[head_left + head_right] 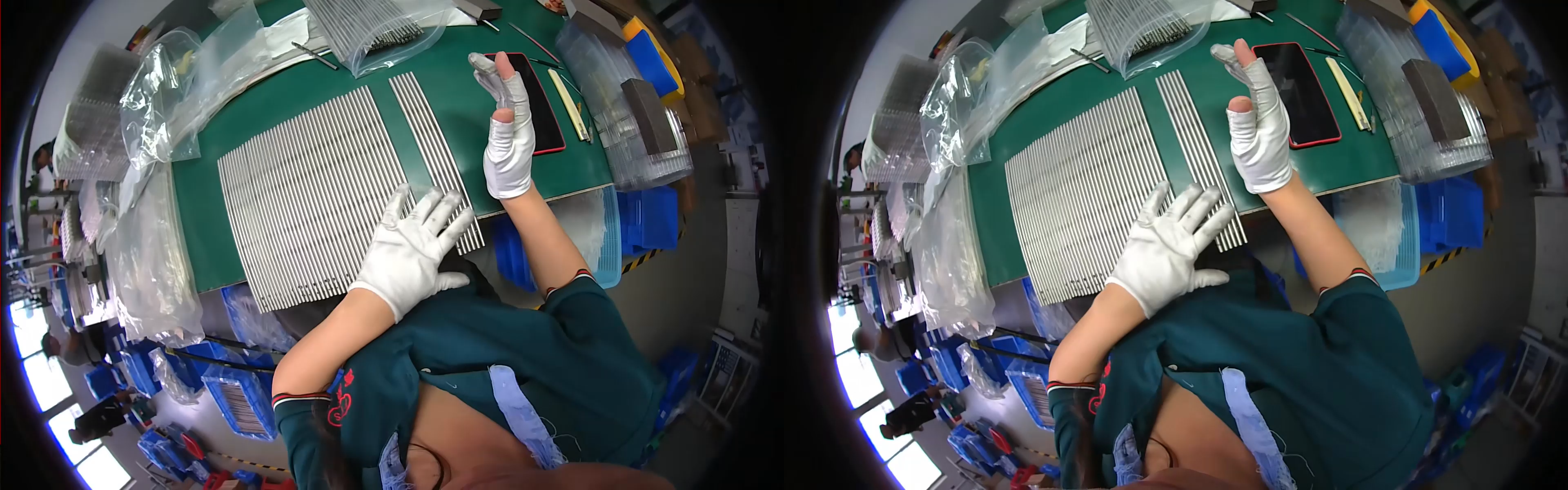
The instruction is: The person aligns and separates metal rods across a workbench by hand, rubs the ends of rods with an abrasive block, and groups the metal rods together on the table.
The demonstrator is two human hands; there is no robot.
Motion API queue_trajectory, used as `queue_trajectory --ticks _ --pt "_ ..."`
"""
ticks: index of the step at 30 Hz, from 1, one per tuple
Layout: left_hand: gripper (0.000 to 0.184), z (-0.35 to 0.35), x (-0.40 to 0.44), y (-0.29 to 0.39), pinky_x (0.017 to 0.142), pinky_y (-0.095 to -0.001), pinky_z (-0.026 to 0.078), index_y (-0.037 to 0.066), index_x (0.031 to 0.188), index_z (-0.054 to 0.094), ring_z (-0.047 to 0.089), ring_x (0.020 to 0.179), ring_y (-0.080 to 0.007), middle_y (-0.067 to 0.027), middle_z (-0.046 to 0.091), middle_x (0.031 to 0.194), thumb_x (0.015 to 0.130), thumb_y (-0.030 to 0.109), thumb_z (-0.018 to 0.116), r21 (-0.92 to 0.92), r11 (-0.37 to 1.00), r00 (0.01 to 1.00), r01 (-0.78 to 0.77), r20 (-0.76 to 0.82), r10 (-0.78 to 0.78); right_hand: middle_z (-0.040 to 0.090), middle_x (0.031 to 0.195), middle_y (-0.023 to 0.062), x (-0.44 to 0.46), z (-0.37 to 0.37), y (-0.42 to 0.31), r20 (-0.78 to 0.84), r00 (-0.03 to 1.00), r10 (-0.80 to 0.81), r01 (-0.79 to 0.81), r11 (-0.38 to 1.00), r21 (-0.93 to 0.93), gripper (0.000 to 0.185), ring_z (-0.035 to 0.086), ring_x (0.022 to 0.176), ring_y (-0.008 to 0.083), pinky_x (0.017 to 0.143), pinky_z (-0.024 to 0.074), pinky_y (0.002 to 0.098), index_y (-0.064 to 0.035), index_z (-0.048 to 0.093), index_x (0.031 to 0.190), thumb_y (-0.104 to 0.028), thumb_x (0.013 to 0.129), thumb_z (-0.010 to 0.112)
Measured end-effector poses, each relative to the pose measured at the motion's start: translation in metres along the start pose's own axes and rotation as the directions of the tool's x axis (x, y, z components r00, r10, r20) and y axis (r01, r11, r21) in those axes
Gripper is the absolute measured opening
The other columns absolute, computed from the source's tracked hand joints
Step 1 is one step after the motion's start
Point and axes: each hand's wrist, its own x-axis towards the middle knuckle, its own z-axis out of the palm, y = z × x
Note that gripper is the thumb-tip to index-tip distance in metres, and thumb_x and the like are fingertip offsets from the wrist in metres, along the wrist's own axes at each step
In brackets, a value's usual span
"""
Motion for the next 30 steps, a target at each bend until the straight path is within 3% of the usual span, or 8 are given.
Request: queue_trajectory --ticks 3,9,12,14,16,20,26,30 --pt "0.088 -0.008 -0.027 -0.005 0.118 -0.0542 0.019 0.016 0.147 0.043 0.037 0.141 -0.0312 -0.0128 0.044 0.150 0.076 0.063 0.066 0.006 0.995 0.994 0.103 -0.029 -0.103 0.060 0.134 0.0159 0.003 0.004 0.005 -0.053 0.996 -0.068 0.069 0.997 0.022 0.060 0.058 0.125 0.0272 0.109 0.0400 0.0359 -0.0024 0.038 0.149 -0.041 0.104 0.046" --pt "0.089 -0.011 -0.058 -0.006 0.116 -0.0550 0.024 0.014 0.147 0.042 0.040 0.138 -0.0337 -0.0147 0.045 0.148 0.075 0.060 0.067 0.047 0.974 0.975 0.222 -0.038 -0.220 0.062 0.131 0.0160 0.002 0.008 0.006 0.076 0.996 -0.039 0.049 0.990 -0.129 0.056 0.061 0.118 0.0338 0.099 0.0481 0.0369 -0.0089 0.042 0.148 -0.020 0.097 0.062" --pt "0.089 -0.006 -0.064 -0.007 0.116 -0.0552 0.025 0.014 0.146 0.043 0.041 0.137 -0.0354 -0.0159 0.046 0.146 0.076 0.063 0.064 0.052 0.971 0.970 0.233 -0.078 -0.229 0.062 0.129 0.0182 0.000 0.016 0.005 0.286 0.958 -0.020 0.087 0.971 -0.225 0.062 0.058 0.119 0.0404 0.100 0.0487 0.0418 -0.0085 0.043 0.147 -0.024 0.092 0.068" --pt "0.088 -0.002 -0.067 -0.007 0.116 -0.0545 0.024 0.013 0.146 0.043 0.040 0.137 -0.0362 -0.0162 0.046 0.146 0.077 0.065 0.061 0.066 0.969 0.968 0.237 -0.100 -0.230 0.051 0.142 0.0187 -0.005 0.020 0.005 0.475 0.878 -0.054 0.252 0.897 -0.363 0.072 0.048 0.132 0.0387 0.111 0.0367 0.0468 -0.0090 0.038 0.150 -0.047 0.093 0.059" --pt "0.087 -0.002 -0.069 -0.005 0.117 -0.0554 0.020 0.014 0.147 0.043 0.041 0.138 -0.0339 -0.0144 0.046 0.147 0.078 0.064 0.062 0.058 0.964 0.963 0.259 -0.095 -0.253 0.038 0.154 0.0187 -0.007 0.022 -0.005 0.656 0.747 0.110 0.293 0.831 -0.473 0.081 0.036 0.143 0.0359 0.119 0.0239 0.0506 -0.0096 0.033 0.153 -0.061 0.092 0.050" --pt "0.089 -0.001 -0.081 -0.010 0.117 -0.0543 0.022 0.012 0.146 0.043 0.039 0.138 -0.0362 -0.0164 0.046 0.146 0.078 0.067 0.059 0.080 0.959 0.955 0.272 -0.140 -0.260 0.042 0.151 0.0164 -0.010 0.004 -0.001 0.689 0.698 0.195 0.328 0.769 -0.549 0.072 0.036 0.143 0.0336 0.119 0.0258 0.0487 -0.0083 0.043 0.146 -0.048 0.089 0.062" --pt "0.091 -0.009 -0.061 -0.014 0.117 -0.0552 0.022 0.009 0.144 0.045 0.039 0.138 -0.0374 -0.0170 0.046 0.147 0.078 0.070 0.057 0.099 0.963 0.959 0.251 -0.159 -0.233 0.041 0.152 0.0165 -0.017 -0.014 0.004 0.480 0.824 0.301 -0.081 0.901 -0.427 0.074 0.037 0.141 0.0368 0.117 0.0287 0.0495 -0.0089 0.042 0.147 -0.048 0.088 0.065" --pt "0.093 -0.011 -0.029 -0.018 0.117 -0.0557 0.021 0.005 0.142 0.047 0.038 0.140 -0.0371 -0.0175 0.044 0.148 0.077 0.070 0.058 0.138 0.966 0.969 0.220 -0.147 -0.199 0.040 0.152 0.0170 -0.018 -0.011 -0.003 0.530 0.817 0.227 0.126 0.827 -0.548 0.085 0.035 0.141 0.0417 0.115 0.0311 0.0505 -0.0081 0.041 0.147 -0.054 0.082 0.070"
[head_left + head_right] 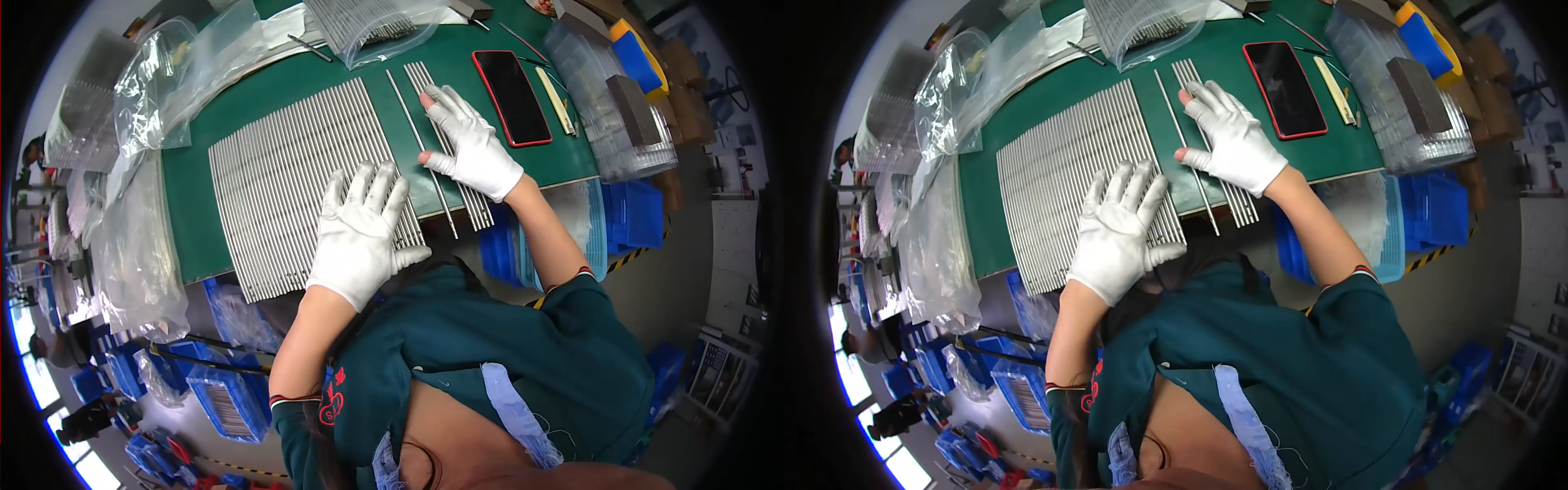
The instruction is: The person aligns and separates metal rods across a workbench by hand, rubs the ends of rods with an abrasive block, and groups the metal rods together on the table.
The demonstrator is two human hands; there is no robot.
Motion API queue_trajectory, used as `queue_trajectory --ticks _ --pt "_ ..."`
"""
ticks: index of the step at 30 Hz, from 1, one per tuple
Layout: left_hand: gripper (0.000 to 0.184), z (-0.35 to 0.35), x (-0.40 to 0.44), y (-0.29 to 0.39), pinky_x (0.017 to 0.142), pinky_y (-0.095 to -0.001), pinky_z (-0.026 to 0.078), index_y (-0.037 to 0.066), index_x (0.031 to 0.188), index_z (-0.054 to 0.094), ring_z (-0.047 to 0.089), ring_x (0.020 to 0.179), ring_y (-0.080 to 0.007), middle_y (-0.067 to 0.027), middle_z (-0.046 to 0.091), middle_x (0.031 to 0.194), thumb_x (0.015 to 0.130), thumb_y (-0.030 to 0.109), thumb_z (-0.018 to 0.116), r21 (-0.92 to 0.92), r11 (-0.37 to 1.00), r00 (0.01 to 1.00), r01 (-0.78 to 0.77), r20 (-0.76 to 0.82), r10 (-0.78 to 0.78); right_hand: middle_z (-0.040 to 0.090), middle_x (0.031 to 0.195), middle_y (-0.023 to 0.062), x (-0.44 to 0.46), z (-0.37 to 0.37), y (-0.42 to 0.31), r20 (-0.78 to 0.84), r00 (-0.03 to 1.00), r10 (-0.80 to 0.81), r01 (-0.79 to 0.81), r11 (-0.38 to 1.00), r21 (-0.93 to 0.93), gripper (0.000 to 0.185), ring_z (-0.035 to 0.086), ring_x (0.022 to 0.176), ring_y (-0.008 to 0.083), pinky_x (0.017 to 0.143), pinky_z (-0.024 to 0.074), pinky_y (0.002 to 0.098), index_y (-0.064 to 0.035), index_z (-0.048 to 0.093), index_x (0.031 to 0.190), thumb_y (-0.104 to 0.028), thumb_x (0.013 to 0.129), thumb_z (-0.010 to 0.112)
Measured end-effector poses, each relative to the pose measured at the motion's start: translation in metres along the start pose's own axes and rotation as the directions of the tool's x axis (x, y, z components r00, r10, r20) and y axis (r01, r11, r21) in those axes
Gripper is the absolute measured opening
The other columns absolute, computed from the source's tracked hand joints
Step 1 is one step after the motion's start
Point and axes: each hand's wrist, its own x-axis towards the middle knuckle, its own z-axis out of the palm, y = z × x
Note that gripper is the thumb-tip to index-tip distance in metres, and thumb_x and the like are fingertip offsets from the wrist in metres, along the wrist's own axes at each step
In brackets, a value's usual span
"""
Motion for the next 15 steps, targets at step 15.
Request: queue_trajectory --ticks 15 --pt "0.071 -0.021 0.008 -0.003 0.117 -0.0570 0.020 0.020 0.142 0.051 0.038 0.139 -0.0366 -0.0160 0.047 0.146 0.084 0.062 0.058 -0.127 0.984 0.992 -0.123 0.010 0.125 0.055 0.141 0.0158 -0.006 0.003 0.007 -0.178 0.950 0.255 -0.144 0.868 0.476 0.053 0.053 0.130 0.0327 0.108 0.0425 0.0365 -0.0097 0.051 0.142 -0.026 0.094 0.067"
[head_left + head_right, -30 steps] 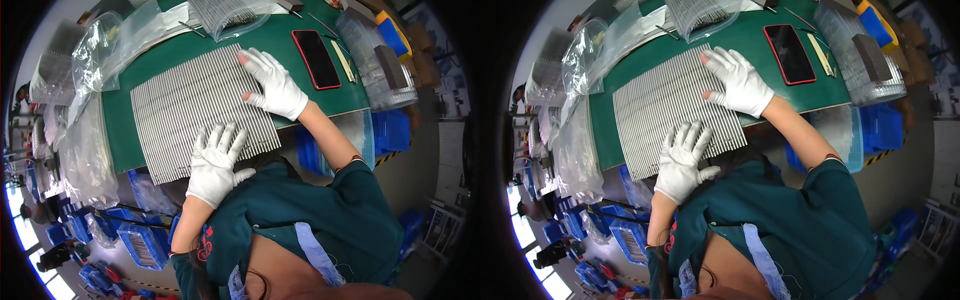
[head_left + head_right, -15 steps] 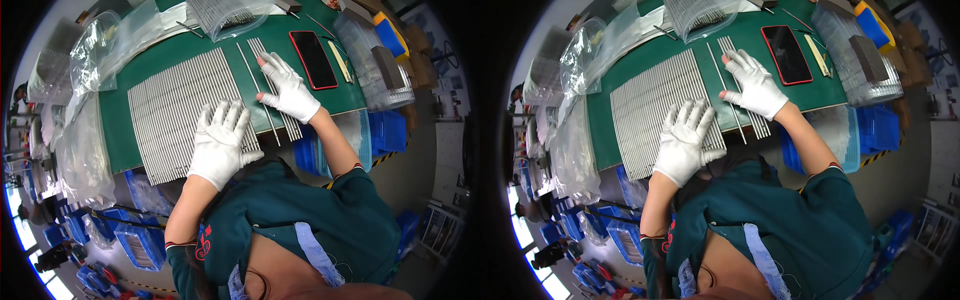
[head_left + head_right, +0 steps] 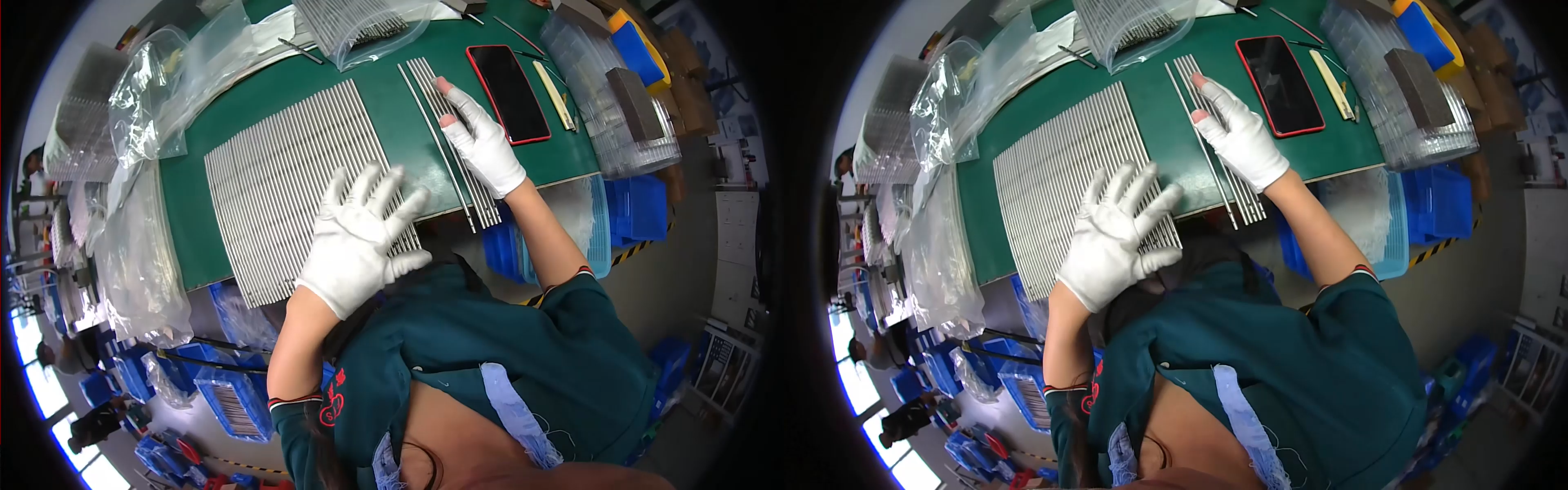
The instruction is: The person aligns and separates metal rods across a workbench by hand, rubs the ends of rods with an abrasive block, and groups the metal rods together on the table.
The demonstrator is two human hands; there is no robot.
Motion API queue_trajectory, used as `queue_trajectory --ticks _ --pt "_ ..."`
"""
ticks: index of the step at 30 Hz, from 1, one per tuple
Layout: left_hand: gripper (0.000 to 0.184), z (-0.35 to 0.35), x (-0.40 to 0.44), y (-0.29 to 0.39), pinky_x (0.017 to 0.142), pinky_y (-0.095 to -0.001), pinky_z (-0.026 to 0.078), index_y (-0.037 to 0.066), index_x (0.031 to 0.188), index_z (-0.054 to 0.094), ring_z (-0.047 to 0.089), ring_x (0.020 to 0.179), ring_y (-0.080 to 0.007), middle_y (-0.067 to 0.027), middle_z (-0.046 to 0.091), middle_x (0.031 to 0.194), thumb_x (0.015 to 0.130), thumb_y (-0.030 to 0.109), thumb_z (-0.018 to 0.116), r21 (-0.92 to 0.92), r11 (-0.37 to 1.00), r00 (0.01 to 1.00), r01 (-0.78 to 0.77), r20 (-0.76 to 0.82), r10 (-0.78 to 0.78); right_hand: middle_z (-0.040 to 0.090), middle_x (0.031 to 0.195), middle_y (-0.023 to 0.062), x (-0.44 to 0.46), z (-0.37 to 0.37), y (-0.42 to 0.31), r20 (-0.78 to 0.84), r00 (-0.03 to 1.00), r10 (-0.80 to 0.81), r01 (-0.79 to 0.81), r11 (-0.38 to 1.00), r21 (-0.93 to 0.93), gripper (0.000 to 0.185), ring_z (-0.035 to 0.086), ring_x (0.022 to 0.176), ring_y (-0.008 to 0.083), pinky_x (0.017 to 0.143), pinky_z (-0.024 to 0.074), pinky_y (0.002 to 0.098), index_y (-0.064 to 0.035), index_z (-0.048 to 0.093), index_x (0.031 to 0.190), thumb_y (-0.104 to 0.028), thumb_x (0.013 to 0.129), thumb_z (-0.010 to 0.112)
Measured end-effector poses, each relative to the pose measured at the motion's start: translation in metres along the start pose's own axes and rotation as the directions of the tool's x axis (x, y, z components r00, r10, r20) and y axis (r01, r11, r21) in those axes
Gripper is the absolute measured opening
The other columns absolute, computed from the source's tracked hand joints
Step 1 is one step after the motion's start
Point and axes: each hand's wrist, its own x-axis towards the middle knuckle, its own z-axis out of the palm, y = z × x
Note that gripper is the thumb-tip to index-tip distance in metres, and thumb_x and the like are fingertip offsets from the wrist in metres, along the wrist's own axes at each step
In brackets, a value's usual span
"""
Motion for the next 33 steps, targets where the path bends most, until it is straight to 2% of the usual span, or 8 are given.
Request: queue_trajectory --ticks 4,6,8,11,18,26,28,33 --pt "0.072 0.012 -0.024 0.005 0.119 -0.0561 0.017 0.019 0.142 0.051 0.041 0.137 -0.0363 -0.0161 0.047 0.146 0.084 0.060 0.060 -0.013 0.998 0.992 0.063 0.106 -0.061 0.049 0.145 0.0178 -0.002 -0.003 -0.003 0.121 0.971 -0.207 0.227 0.958 -0.177 0.065 0.046 0.135 0.0377 0.112 0.0375 0.0422 -0.0073 0.044 0.146 -0.029 0.089 0.069" --pt "0.073 0.002 -0.044 0.008 0.118 -0.0577 0.020 0.016 0.142 0.050 0.040 0.137 -0.0376 -0.0177 0.047 0.146 0.083 0.057 0.064 -0.271 0.957 0.985 -0.101 0.109 0.134 0.044 0.149 0.0175 -0.008 -0.013 -0.020 0.362 0.911 -0.196 0.349 0.833 -0.429 0.069 0.039 0.139 0.0388 0.116 0.0297 0.0482 -0.0073 0.043 0.146 -0.040 0.089 0.065" --pt "0.073 -0.007 -0.067 0.006 0.117 -0.0583 0.021 0.014 0.143 0.049 0.040 0.137 -0.0407 -0.0198 0.045 0.146 0.084 0.055 0.064 -0.303 0.953 0.999 0.034 0.042 -0.022 0.043 0.149 0.0163 -0.016 -0.013 -0.030 0.499 0.854 -0.150 0.445 0.708 -0.549 0.070 0.038 0.139 0.0369 0.118 0.0236 0.0519 -0.0077 0.045 0.144 -0.051 0.090 0.057" --pt "0.076 0.004 -0.100 -0.005 0.117 -0.0579 0.021 0.014 0.145 0.047 0.040 0.136 -0.0395 -0.0174 0.047 0.144 0.082 0.052 0.067 -0.012 0.938 0.931 0.347 -0.112 -0.346 0.044 0.149 0.0163 -0.015 -0.006 -0.036 0.548 0.816 -0.183 0.506 0.685 -0.524 0.070 0.038 0.139 0.0372 0.118 0.0240 0.0514 -0.0071 0.046 0.144 -0.053 0.091 0.053" --pt "0.081 0.015 -0.140 -0.008 0.118 -0.0584 0.019 0.013 0.147 0.044 0.035 0.140 -0.0414 -0.0183 0.045 0.148 0.082 0.056 0.065 0.034 0.850 0.840 0.526 -0.176 -0.513 0.040 0.151 0.0227 -0.012 0.039 -0.055 0.496 0.754 -0.430 0.523 0.850 -0.058 0.077 0.036 0.141 0.0432 0.117 0.0274 0.0505 -0.0082 0.034 0.152 -0.063 0.098 0.037" --pt "0.086 0.025 -0.179 -0.014 0.119 -0.0574 0.018 0.012 0.149 0.041 0.033 0.142 -0.0404 -0.0172 0.042 0.151 0.087 0.070 0.049 0.090 0.758 0.755 0.646 -0.221 -0.617 0.038 0.152 0.0241 -0.026 -0.019 -0.049 0.526 0.803 -0.282 0.477 0.833 -0.280 0.088 0.038 0.139 0.0453 0.117 0.0265 0.0507 -0.0095 0.029 0.155 -0.071 0.093 0.038" --pt "0.086 0.026 -0.181 -0.016 0.119 -0.0574 0.019 0.012 0.149 0.041 0.034 0.142 -0.0404 -0.0172 0.042 0.151 0.087 0.070 0.049 0.093 0.743 0.742 0.663 -0.212 -0.636 0.038 0.151 0.0248 -0.036 -0.028 -0.049 0.583 0.784 -0.214 0.459 0.832 -0.312 0.102 0.036 0.139 0.0458 0.117 0.0247 0.0529 -0.0079 0.030 0.153 -0.078 0.081 0.046" --pt "0.088 0.027 -0.139 -0.011 0.117 -0.0556 0.023 0.004 0.141 0.047 0.041 0.135 -0.0390 -0.0186 0.049 0.142 0.078 0.064 0.062 0.084 0.859 0.858 0.505 -0.159 -0.489 0.040 0.149 0.0252 -0.047 -0.012 -0.060 0.706 0.684 -0.183 0.557 0.756 -0.344 0.110 0.036 0.137 0.0478 0.116 0.0219 0.0596 -0.0070 0.042 0.147 -0.081 0.067 0.058"
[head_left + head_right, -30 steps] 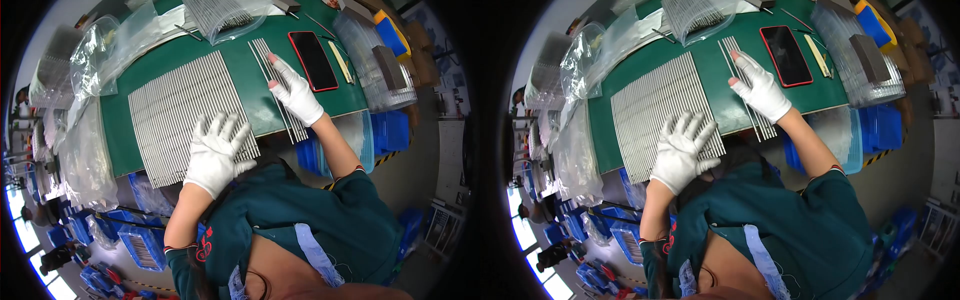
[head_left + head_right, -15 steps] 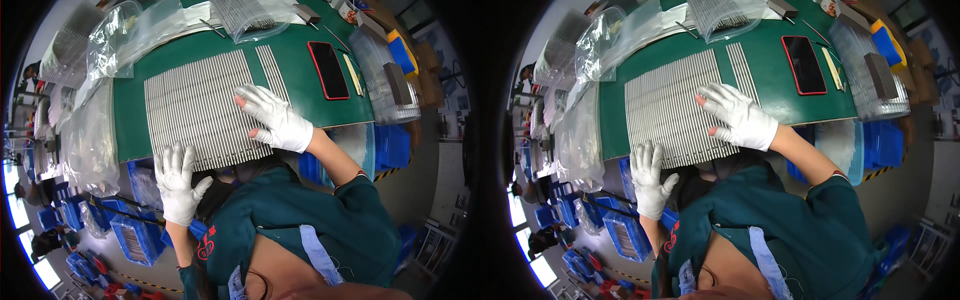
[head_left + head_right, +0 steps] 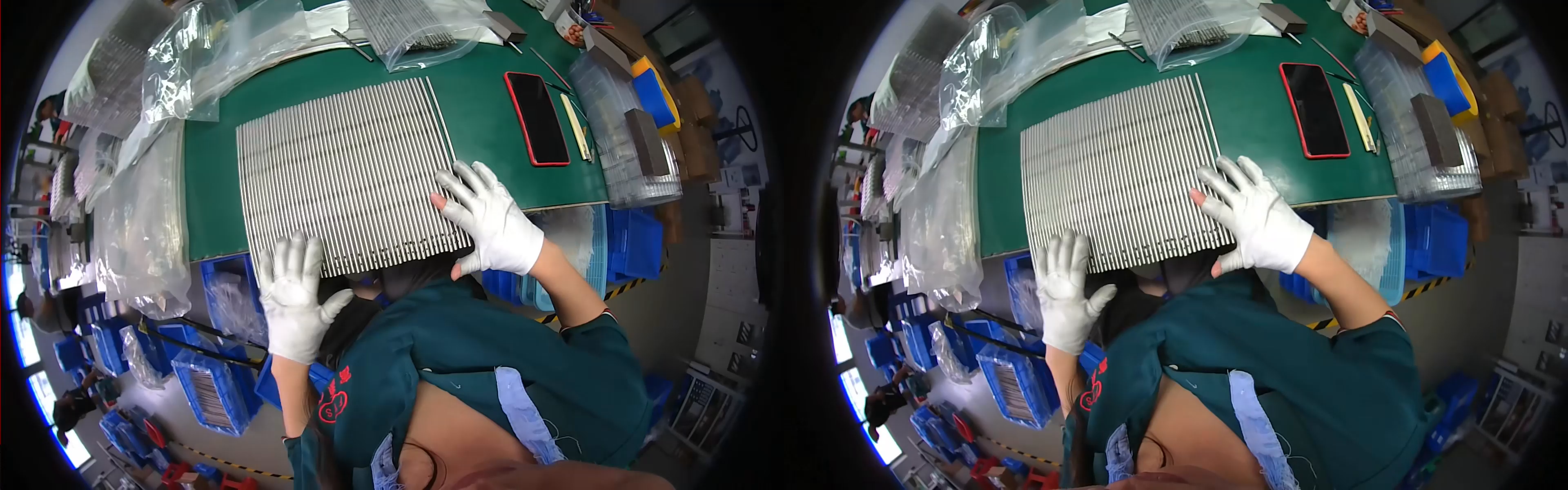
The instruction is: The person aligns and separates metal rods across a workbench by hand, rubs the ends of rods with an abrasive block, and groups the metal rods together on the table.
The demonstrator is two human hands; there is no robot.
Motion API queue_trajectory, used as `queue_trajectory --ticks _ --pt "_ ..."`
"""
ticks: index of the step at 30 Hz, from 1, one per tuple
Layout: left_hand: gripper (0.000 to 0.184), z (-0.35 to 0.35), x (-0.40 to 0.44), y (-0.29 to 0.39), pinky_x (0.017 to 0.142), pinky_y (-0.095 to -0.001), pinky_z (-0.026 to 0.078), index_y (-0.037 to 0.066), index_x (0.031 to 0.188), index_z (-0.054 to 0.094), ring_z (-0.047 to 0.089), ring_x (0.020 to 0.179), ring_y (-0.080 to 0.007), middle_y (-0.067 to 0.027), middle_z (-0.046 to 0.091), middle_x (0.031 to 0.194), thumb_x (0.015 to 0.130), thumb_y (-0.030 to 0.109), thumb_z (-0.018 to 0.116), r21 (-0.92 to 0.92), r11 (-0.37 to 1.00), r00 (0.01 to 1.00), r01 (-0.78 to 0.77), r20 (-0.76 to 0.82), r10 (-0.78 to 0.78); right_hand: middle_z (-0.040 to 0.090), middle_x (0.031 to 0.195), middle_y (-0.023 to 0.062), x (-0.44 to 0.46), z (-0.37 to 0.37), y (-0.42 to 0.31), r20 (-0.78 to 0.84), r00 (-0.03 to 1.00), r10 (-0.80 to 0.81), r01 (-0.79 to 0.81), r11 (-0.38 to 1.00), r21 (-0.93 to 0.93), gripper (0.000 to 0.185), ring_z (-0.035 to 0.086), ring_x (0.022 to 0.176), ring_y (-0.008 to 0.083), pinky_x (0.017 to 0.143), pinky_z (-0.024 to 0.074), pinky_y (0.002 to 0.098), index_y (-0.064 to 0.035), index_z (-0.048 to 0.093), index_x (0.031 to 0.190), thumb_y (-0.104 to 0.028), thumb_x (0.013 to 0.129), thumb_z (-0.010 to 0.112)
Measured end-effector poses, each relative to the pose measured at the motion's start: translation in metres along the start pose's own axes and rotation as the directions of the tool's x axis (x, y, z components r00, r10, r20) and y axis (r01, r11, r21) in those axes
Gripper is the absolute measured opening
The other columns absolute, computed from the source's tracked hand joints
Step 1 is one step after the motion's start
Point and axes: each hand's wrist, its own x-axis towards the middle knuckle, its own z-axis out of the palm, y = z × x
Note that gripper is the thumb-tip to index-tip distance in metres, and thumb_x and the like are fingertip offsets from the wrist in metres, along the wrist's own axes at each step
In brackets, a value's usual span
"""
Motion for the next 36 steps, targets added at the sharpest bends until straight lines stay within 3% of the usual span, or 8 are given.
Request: queue_trajectory --ticks 6,10,16,19,22,25,29,36 --pt "0.091 0.015 0.052 0.053 0.119 -0.0507 0.022 0.001 0.143 0.043 0.039 0.139 -0.0324 -0.0158 0.046 0.146 0.075 0.056 0.070 -0.124 0.966 0.971 -0.227 0.049 0.234 0.040 0.152 0.0170 0.019 0.006 -0.016 0.082 0.996 -0.036 0.041 0.998 -0.053 0.098 0.033 0.141 0.0408 0.116 0.0199 0.0626 -0.0085 0.043 0.145 -0.072 0.073 0.061" --pt "0.089 0.023 0.069 0.062 0.119 -0.0480 0.024 0.001 0.143 0.044 0.040 0.139 -0.0309 -0.0144 0.047 0.146 0.078 0.057 0.066 -0.114 0.960 0.966 -0.256 -0.004 0.257 0.042 0.152 0.0136 0.021 0.009 -0.017 0.063 0.998 -0.013 0.017 0.998 -0.065 0.084 0.034 0.143 0.0340 0.117 0.0190 0.0618 -0.0067 0.046 0.144 -0.062 0.082 0.060" --pt "0.085 0.027 0.069 0.064 0.118 -0.0480 0.026 0.001 0.143 0.045 0.042 0.137 -0.0304 -0.0135 0.049 0.145 0.080 0.055 0.066 -0.097 0.964 0.969 -0.246 0.003 0.248 0.042 0.152 0.0132 0.022 0.011 -0.020 0.087 0.996 -0.005 0.015 0.993 -0.118 0.083 0.035 0.142 0.0323 0.117 0.0198 0.0616 -0.0053 0.047 0.143 -0.061 0.083 0.059" --pt "0.091 0.029 0.068 0.062 0.119 -0.0493 0.023 0.001 0.145 0.040 0.038 0.140 -0.0338 -0.0163 0.045 0.147 0.079 0.060 0.062 -0.087 0.962 0.965 -0.259 0.011 0.261 0.040 0.152 0.0163 0.021 0.012 -0.020 0.091 0.996 -0.015 0.022 0.997 -0.077 0.087 0.032 0.144 0.0370 0.117 0.0156 0.0641 -0.0031 0.043 0.144 -0.062 0.082 0.059" --pt "0.092 0.022 0.066 0.062 0.119 -0.0497 0.023 0.003 0.146 0.040 0.038 0.139 -0.0338 -0.0164 0.045 0.147 0.078 0.060 0.062 -0.113 0.954 0.960 -0.276 0.019 0.280 0.040 0.152 0.0171 0.015 0.006 -0.013 0.008 0.999 -0.053 0.052 0.998 0.030 0.086 0.036 0.142 0.0367 0.117 0.0231 0.0587 -0.0038 0.040 0.147 -0.063 0.086 0.056" --pt "0.093 0.019 0.065 0.060 0.119 -0.0501 0.022 0.005 0.147 0.040 0.038 0.139 -0.0341 -0.0164 0.044 0.148 0.077 0.061 0.063 -0.108 0.955 0.959 -0.275 0.044 0.281 0.042 0.149 0.0207 0.008 0.008 0.008 -0.255 0.967 0.002 0.084 0.942 0.326 0.084 0.039 0.139 0.0405 0.116 0.0288 0.0532 -0.0026 0.037 0.147 -0.062 0.090 0.051" --pt "0.093 0.021 0.074 0.069 0.119 -0.0499 0.021 0.007 0.146 0.041 0.038 0.140 -0.0338 -0.0159 0.044 0.149 0.075 0.061 0.066 -0.152 0.941 0.950 -0.301 0.039 0.311 0.047 0.144 0.0220 -0.006 0.002 0.028 -0.287 0.956 0.065 -0.040 0.995 0.094 0.068 0.043 0.135 0.0408 0.114 0.0322 0.0515 -0.0011 0.044 0.141 -0.052 0.096 0.048" --pt "0.084 0.027 0.080 0.079 0.120 -0.0491 0.022 0.008 0.145 0.042 0.037 0.141 -0.0328 -0.0156 0.045 0.148 0.078 0.048 0.071 -0.167 0.928 0.940 -0.334 0.017 0.342 0.050 0.143 0.0151 -0.007 0.003 0.023 -0.183 0.969 0.167 -0.186 0.978 -0.093 0.049 0.045 0.135 0.0334 0.115 0.0310 0.0492 -0.0015 0.053 0.133 -0.026 0.090 0.060"
